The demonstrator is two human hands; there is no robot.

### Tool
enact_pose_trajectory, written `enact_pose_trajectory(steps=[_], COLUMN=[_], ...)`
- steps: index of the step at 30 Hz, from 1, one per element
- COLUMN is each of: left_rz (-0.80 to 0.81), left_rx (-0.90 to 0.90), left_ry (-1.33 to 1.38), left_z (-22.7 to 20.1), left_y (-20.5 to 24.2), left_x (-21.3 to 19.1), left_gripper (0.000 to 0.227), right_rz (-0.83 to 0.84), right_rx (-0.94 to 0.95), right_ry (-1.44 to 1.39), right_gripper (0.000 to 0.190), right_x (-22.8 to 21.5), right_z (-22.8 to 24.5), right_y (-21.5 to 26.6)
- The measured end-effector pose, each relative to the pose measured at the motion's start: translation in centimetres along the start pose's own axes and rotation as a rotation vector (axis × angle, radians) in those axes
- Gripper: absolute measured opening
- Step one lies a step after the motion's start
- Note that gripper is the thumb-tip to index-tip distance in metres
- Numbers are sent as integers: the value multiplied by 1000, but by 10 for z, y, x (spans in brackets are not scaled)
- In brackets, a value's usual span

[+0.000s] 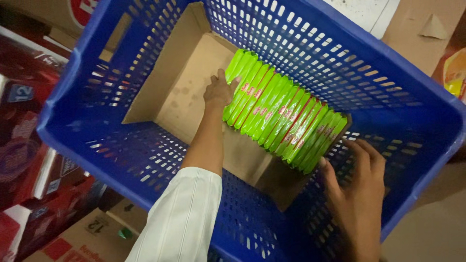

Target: The person transfers green Tango snack packets from a cardboard box into a blue plastic basket. They arrange the packets in neat rows inside the basket, filling it progressively.

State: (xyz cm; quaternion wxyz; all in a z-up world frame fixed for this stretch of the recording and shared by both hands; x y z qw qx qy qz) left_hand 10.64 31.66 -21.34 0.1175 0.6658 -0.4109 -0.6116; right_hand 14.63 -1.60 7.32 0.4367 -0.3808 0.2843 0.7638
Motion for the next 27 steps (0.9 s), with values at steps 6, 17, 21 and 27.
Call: enact_pose_trajectory(steps=[6, 17, 21, 27], left_rz=[-589, 108, 379, 143], left_rx=[215, 2, 182, 603], left_ry=[-181, -168, -194, 48], left_z=[4, -19, 24, 22], left_y=[18, 13, -5, 101], left_x=[15, 37, 76, -11], left_gripper=[61, 72, 85, 90], right_rz=[283, 416, 333, 173], right_rx=[165, 173, -18, -439], right_ry=[-8, 162, 145, -173], right_gripper=[60, 56, 54, 51], right_x=[27, 56, 91, 4], right_z=[-17, -45, -54, 54], right_y=[7, -10, -15, 45])
Point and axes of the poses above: each hand's wrist, its own y-axis away from the middle knuckle, its own x-axis out of the palm, z = x × y, the point moved 5 cm from there along -y, towards the middle knuckle, and after that the axes turned 2 degrees about -z, right-handed, at the moved point
